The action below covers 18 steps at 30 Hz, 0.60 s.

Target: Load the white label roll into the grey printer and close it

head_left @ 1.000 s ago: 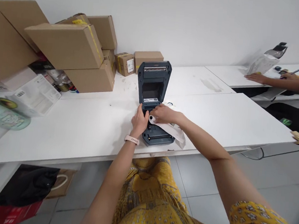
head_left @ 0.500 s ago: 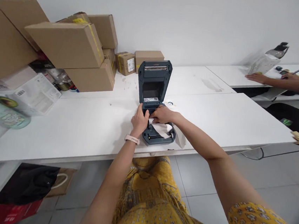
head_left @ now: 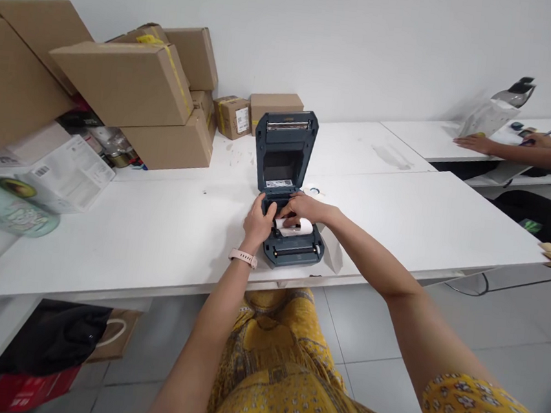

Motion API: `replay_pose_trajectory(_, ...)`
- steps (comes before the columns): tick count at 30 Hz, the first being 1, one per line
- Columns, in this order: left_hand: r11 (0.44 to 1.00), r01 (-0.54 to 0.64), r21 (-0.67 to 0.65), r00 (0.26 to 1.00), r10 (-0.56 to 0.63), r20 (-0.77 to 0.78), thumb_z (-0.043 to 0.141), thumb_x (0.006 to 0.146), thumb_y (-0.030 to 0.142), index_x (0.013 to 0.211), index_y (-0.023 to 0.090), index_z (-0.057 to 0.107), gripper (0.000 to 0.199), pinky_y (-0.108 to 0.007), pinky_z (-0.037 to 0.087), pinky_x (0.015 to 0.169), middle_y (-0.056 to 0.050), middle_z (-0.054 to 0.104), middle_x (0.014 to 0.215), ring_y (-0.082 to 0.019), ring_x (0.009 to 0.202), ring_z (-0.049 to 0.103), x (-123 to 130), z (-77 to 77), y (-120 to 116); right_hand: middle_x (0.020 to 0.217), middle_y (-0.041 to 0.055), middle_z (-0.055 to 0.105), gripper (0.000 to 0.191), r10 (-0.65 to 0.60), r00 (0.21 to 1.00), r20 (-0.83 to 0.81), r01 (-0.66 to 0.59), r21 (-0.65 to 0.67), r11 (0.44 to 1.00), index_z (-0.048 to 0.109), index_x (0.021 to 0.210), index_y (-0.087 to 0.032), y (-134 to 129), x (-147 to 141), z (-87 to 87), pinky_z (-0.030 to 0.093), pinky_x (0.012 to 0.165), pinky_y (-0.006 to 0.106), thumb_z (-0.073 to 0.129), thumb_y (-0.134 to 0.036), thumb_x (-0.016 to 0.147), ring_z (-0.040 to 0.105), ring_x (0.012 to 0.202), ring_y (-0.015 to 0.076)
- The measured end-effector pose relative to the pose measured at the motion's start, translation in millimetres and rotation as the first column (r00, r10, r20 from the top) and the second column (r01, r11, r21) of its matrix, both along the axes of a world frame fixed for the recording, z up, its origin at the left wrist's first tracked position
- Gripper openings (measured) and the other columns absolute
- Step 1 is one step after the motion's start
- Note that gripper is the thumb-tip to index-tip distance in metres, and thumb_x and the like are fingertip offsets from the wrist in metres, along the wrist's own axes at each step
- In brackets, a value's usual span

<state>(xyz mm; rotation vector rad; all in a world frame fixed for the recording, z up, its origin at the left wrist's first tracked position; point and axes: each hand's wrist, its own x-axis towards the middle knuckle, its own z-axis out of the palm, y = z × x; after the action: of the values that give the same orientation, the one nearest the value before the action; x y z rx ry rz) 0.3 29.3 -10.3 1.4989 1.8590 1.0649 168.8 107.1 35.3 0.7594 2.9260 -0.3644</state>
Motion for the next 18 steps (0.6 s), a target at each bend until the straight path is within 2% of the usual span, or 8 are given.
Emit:
replay_pose_trajectory(3,0.999,0.016,0.035,0.997,-0.018,0.072,0.057,0.099,0.045,0.15,0.022,0.053,0.056,-0.05,0.039,0.124,-0.012,0.056,0.16,-0.033,0.15,0.051,-1.1,-5.2,2.2,0.104,0.0086,0.084,0.025,0.02,0.999,-0.051,-0.019,0.021,1.0,0.083,0.111,-0.023,2.5,4.0,-6.0,0.023,0.119,0.05,0.072,-0.03,0.089,0.07,0.11,0.0288)
replay_pose_trajectory(6,0.999,0.017,0.047,0.995,-0.022,0.101,0.059,0.098,0.045,0.15,0.022,0.053,0.058,-0.05,0.039,0.124,-0.013,0.057,0.159,-0.033,0.15,0.051,-1.2,-8.5,4.3,0.107,0.0098,0.083,0.023,0.019,0.998,-0.067,-0.017,0.026,1.0,0.082,0.108,-0.022,3.3,7.8,-9.3,0.014,0.123,0.057,0.072,-0.029,0.088,0.066,0.118,0.0311)
replay_pose_trajectory(11,0.999,0.026,0.045,0.995,-0.03,0.092,0.059,0.098,0.043,0.15,0.02,0.054,0.057,-0.05,0.036,0.125,-0.013,0.055,0.16,-0.033,0.151,0.049,-0.8,-7.6,5.8,0.109,0.0111,0.081,0.023,0.038,0.994,-0.1,-0.038,0.002,0.999,0.079,0.104,-0.021,5.2,10.5,-8.6,0.016,0.12,0.058,0.066,-0.019,0.086,0.065,0.119,0.0317)
replay_pose_trajectory(18,0.998,0.056,0.042,0.992,-0.06,0.107,0.058,0.099,0.044,0.15,0.02,0.054,0.056,-0.048,0.036,0.126,-0.013,0.055,0.161,-0.032,0.151,0.049,-2.3,-6.0,4.2,0.107,0.0102,0.082,0.022,0.014,0.997,-0.078,-0.021,-0.084,0.996,0.078,0.103,-0.02,4.6,7.2,-3.2,0.013,0.121,0.061,0.07,-0.021,0.082,0.068,0.114,0.0318)
